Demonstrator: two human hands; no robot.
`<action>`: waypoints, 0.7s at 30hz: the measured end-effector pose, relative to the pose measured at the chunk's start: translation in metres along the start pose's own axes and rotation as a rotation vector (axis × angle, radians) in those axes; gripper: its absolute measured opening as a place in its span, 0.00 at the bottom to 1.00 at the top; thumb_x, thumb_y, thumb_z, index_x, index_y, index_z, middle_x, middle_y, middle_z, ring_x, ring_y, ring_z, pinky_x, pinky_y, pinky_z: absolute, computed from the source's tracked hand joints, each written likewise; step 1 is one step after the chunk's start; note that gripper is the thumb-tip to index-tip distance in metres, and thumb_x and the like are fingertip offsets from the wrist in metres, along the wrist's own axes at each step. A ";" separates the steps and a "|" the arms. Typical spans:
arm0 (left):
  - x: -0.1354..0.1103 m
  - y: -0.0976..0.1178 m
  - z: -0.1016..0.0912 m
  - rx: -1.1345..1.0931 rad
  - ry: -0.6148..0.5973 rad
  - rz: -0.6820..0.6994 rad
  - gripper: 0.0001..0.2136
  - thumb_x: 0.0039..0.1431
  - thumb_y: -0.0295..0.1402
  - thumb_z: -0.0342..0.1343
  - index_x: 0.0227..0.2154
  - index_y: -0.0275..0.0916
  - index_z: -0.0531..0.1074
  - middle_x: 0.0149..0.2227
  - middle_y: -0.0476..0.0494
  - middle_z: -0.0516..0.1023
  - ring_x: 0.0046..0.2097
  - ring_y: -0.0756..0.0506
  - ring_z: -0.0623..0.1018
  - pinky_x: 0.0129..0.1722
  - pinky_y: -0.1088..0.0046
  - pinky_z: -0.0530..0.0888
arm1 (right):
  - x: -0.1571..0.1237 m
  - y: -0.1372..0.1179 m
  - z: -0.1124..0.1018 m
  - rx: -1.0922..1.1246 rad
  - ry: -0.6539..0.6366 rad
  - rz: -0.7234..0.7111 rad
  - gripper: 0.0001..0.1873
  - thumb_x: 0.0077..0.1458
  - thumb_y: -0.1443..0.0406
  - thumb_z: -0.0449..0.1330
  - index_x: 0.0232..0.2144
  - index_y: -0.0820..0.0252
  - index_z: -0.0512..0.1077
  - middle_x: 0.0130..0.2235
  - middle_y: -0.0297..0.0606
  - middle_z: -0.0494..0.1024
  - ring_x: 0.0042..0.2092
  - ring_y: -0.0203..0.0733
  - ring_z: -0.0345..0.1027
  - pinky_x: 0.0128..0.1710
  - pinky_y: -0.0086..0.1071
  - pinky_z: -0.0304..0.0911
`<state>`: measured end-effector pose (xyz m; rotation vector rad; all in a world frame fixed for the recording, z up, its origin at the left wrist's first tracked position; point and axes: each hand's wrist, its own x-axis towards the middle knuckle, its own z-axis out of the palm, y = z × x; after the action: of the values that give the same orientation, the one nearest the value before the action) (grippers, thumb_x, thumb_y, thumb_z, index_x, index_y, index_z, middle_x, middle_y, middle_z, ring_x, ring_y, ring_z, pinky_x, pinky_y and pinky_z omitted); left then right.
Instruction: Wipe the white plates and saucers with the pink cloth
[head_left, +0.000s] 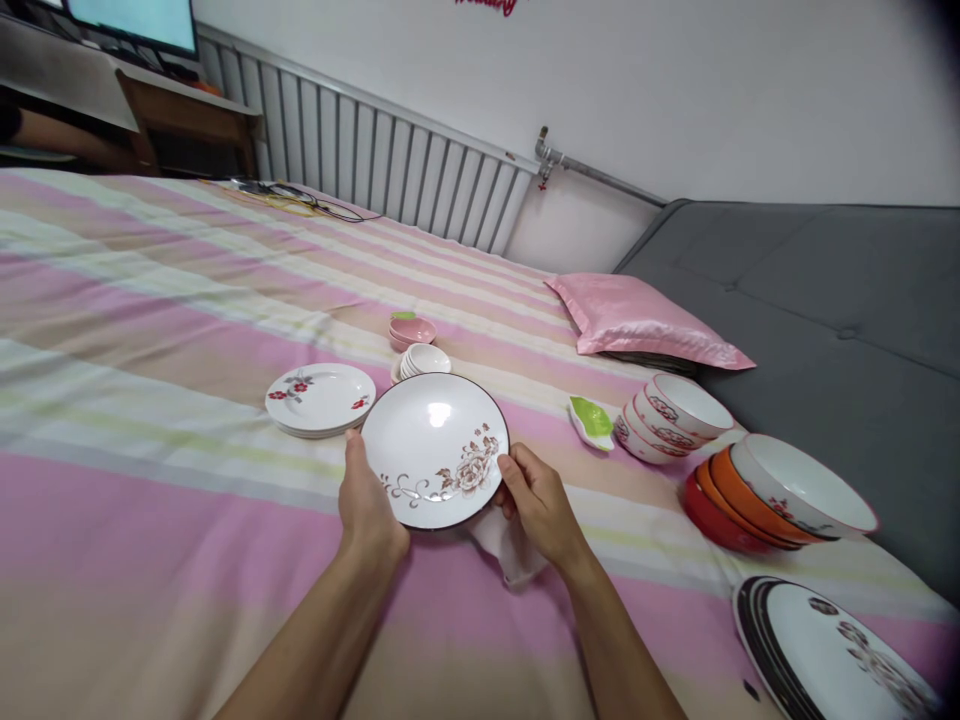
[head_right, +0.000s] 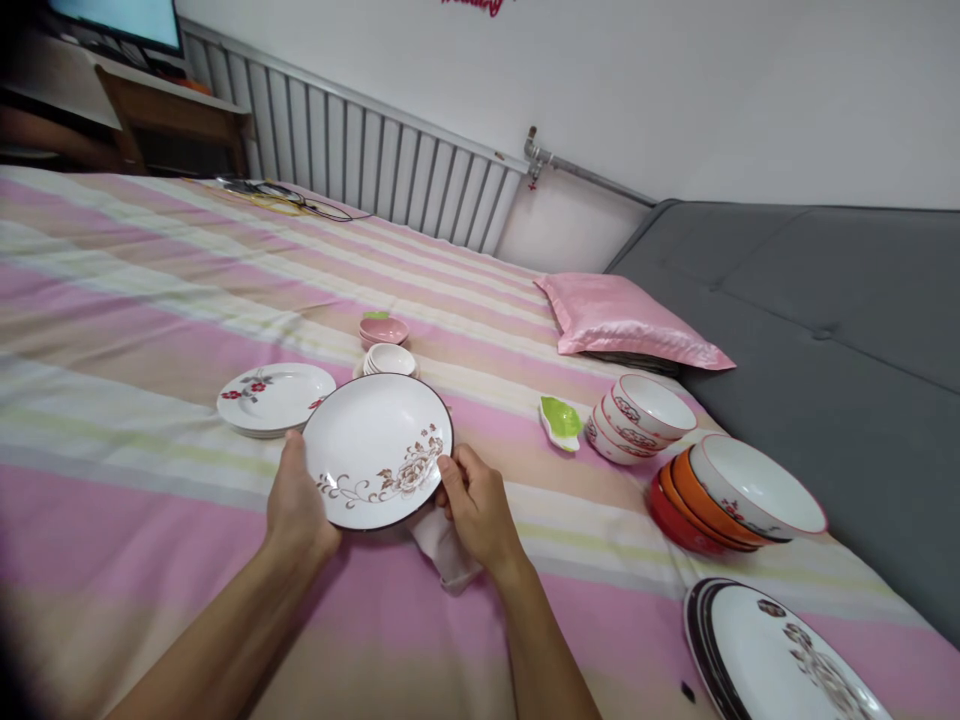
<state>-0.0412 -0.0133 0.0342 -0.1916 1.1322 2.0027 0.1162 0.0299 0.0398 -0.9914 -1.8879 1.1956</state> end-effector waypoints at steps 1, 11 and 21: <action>0.000 0.000 0.000 -0.003 -0.007 0.005 0.24 0.54 0.51 0.51 0.47 0.40 0.72 0.46 0.39 0.76 0.41 0.41 0.78 0.42 0.64 0.75 | 0.000 0.000 0.000 0.002 0.000 0.001 0.17 0.59 0.53 0.48 0.25 0.57 0.59 0.21 0.27 0.65 0.21 0.32 0.58 0.22 0.26 0.55; -0.003 0.001 0.001 0.004 0.008 0.014 0.24 0.54 0.51 0.51 0.47 0.41 0.72 0.45 0.40 0.77 0.40 0.42 0.79 0.41 0.65 0.75 | 0.001 0.002 0.000 0.009 -0.006 0.002 0.17 0.59 0.53 0.48 0.24 0.57 0.58 0.21 0.27 0.65 0.22 0.32 0.57 0.22 0.26 0.55; -0.004 0.002 0.001 0.025 0.017 0.039 0.24 0.54 0.51 0.51 0.48 0.41 0.72 0.44 0.40 0.77 0.40 0.42 0.78 0.42 0.66 0.75 | 0.000 0.001 0.001 -0.001 -0.007 0.021 0.18 0.59 0.52 0.48 0.24 0.57 0.58 0.21 0.28 0.65 0.22 0.32 0.58 0.22 0.26 0.56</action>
<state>-0.0396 -0.0156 0.0375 -0.1753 1.1798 2.0232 0.1159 0.0303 0.0383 -1.0112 -1.8883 1.2117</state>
